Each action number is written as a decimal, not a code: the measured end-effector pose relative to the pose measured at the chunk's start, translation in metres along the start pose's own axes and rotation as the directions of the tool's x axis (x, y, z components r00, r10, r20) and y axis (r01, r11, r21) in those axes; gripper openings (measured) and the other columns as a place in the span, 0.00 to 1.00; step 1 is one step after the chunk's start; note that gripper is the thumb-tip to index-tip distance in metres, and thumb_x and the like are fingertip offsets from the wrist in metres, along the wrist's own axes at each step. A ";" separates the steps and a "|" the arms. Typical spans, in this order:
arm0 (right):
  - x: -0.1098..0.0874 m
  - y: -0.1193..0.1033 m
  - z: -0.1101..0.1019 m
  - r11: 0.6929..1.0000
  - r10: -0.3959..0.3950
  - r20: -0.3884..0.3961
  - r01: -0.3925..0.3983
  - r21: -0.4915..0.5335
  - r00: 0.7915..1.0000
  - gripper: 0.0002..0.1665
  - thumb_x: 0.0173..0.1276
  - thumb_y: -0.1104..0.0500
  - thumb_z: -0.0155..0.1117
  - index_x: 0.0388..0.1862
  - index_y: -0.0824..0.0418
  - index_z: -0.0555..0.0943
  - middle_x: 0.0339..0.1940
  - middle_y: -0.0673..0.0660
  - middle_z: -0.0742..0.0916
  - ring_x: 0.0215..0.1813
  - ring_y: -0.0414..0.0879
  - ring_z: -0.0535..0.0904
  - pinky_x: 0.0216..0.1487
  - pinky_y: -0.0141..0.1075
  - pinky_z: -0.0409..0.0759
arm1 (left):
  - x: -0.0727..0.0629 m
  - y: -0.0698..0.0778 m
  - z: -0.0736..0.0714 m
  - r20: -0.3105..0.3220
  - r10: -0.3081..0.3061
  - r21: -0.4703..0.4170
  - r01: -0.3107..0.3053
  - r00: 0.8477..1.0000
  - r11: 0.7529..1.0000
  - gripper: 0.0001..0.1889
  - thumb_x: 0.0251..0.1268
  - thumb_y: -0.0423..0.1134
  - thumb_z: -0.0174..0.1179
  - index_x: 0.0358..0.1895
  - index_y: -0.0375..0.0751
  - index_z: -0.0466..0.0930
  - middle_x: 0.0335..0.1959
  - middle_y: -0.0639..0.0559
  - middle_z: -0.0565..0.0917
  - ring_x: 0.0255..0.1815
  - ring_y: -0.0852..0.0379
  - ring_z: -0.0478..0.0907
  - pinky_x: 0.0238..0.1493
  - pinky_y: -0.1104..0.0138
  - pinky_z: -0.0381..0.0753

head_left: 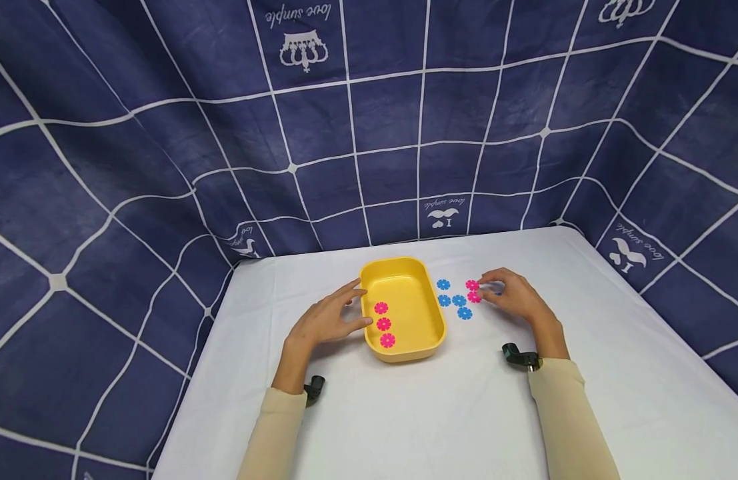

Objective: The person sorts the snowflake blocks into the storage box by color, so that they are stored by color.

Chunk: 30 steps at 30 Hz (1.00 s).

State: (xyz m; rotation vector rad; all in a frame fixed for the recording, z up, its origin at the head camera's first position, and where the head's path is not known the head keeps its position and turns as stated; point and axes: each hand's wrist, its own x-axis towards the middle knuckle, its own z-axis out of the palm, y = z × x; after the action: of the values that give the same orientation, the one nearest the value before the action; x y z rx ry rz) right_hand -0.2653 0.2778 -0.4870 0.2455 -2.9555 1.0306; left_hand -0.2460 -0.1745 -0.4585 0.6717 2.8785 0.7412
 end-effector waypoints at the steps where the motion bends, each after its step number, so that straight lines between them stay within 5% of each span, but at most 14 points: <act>1: 0.000 0.001 0.001 1.000 -0.001 0.001 0.001 -0.005 1.000 0.21 0.74 0.56 0.74 0.61 0.65 0.87 0.71 0.70 0.81 0.78 0.71 0.69 0.79 0.70 0.62 | 0.000 0.000 0.000 0.000 0.000 -0.001 0.000 1.000 1.000 0.40 0.67 0.66 0.70 0.79 0.57 0.75 0.86 0.65 0.62 0.73 0.53 0.79 0.73 0.42 0.76; 30: 0.001 0.007 0.017 0.993 0.036 0.008 -0.035 -0.111 0.999 0.23 0.71 0.51 0.78 0.57 0.63 0.90 0.71 0.67 0.81 0.78 0.69 0.67 0.79 0.70 0.62 | 0.000 -0.001 0.001 -0.006 0.015 -0.019 -0.015 1.000 1.000 0.40 0.67 0.65 0.70 0.79 0.54 0.74 0.86 0.62 0.62 0.71 0.52 0.80 0.71 0.40 0.77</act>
State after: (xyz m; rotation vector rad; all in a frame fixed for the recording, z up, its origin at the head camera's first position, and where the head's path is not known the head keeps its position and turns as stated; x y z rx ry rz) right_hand -0.2663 0.2725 -0.5042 0.1984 -3.0239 0.8671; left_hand -0.2462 -0.1742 -0.4599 0.6906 2.8712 0.7732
